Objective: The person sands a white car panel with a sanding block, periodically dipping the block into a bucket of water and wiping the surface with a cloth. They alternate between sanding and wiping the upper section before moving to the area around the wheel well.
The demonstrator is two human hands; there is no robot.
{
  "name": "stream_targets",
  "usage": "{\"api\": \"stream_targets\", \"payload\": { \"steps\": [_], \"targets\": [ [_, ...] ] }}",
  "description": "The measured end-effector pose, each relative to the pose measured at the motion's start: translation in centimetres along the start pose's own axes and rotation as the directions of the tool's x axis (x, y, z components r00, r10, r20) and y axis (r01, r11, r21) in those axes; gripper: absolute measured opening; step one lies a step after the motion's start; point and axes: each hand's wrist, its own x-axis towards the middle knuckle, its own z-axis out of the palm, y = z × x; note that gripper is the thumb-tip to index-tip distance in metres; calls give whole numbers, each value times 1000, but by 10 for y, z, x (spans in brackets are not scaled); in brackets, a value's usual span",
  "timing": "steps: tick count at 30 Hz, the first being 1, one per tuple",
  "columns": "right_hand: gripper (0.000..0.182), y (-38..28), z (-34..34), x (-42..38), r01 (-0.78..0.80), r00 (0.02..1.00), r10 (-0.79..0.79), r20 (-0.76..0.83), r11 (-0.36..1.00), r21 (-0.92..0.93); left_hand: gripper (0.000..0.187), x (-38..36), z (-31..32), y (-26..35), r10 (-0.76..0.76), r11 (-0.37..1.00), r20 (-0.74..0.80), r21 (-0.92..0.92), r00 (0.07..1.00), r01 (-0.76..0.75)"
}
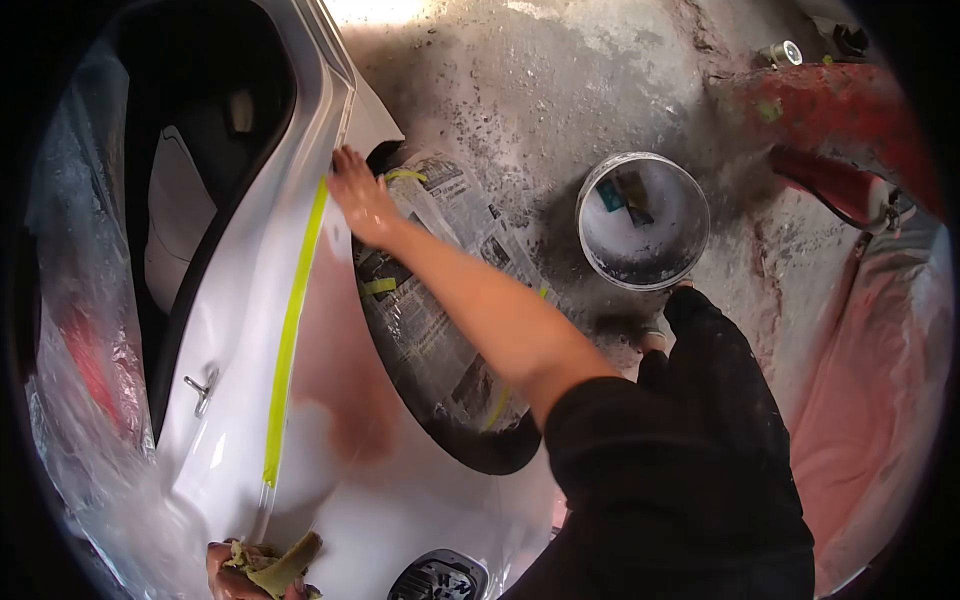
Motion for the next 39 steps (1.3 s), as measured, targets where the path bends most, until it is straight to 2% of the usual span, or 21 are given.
{"api": "stream_targets", "payload": {
  "steps": [2, 3, 5, 7, 8, 11, 14, 15, 17, 18, 19, 21, 23, 26, 27, 28, 30, 33, 35, 37, 39],
  "targets": [
    [68, -1, -3, 26, -182, 983, 182, 6, 983, -3, 33, -7, -1, -2, -18, 1000, -15, 14, 1000, 19],
    [68, 10, 7, 15, -80, 997, 80, -9, 997, 15, 34, -7, -2, 0, -43, 999, -24, -15, 999, 42],
    [70, -33, 1, -31, -12, 1000, 11, 15, 998, 59, 36, -7, 2, 3, -97, 992, -52, -83, 994, 92],
    [72, -34, 0, -43, 26, 999, -27, 34, 999, 35, 40, 0, 2, 5, -46, 998, -23, -54, 999, 45],
    [71, -19, -3, -23, -33, 999, 33, 35, 999, 16, 42, 3, 1, 4, -16, 999, 0, -37, 1000, 16],
    [70, 15, -4, 39, -143, 988, 144, 49, 990, -16, 39, -18, 0, -4, -116, 990, -70, -92, 991, 110],
    [71, 5, 19, -20, 108, 994, -109, -7, 994, -18, 34, -13, 2, -4, -62, 996, -73, -75, 995, 57],
    [71, -48, 0, -52, -4, 998, 3, 63, 1000, 6, 34, -9, 2, -2, -73, 994, -71, -86, 995, 67],
    [71, -17, 10, -41, 74, 997, -74, 13, 997, -16, 34, -3, 3, 5, -114, 989, -57, -102, 992, 108],
    [70, 1, 12, -29, 109, 994, -110, -18, 994, -27, 34, -3, 2, 3, -81, 994, -53, -82, 995, 77],
    [69, 15, 8, -3, -31, 999, 31, 16, 999, -23, 35, -5, 1, 0, -49, 997, -50, -62, 998, 46],
    [70, 36, 23, -4, 78, 997, -78, -1, 993, -88, 35, -4, 1, -1, -20, 999, -43, -37, 999, 18],
    [72, -31, 8, -44, -46, 998, 46, 30, 999, -25, 35, 0, -1, 3, -51, 998, -6, -32, 999, 51],
    [73, -19, 14, -57, 27, 1000, -27, -6, 993, -115, 35, -10, -2, -4, -38, 999, -56, 27, 998, 39],
    [73, 4, 12, -26, -26, 1000, 26, -18, 1000, 0, 35, -3, 1, -1, -37, 998, -34, -46, 999, 35],
    [73, 16, 10, 0, -116, 993, 117, -34, 993, 18, 35, 1, 2, 1, -35, 999, -14, 0, 999, 35],
    [74, 38, 24, -1, -34, 998, 31, -50, 998, -45, 34, 7, -3, 8, -34, 996, 45, 85, 998, 30],
    [76, -56, 4, -78, -104, 995, 104, 14, 992, 74, 33, -1, 8, 1, -37, 998, -85, -44, 996, 33],
    [77, 10, 16, -49, 31, 1000, -31, -1, 999, -45, 34, -4, 9, -4, -16, 999, -95, -37, 995, 13],
    [76, 43, 17, 11, -114, 993, 114, -8, 987, -115, 35, -3, 1, -2, -4, 1000, -39, 29, 999, 5],
    [76, 15, 13, -3, -136, 991, 135, -20, 990, -36, 36, 0, 1, 2, -11, 998, 0, 57, 1000, 11]
  ]
}}
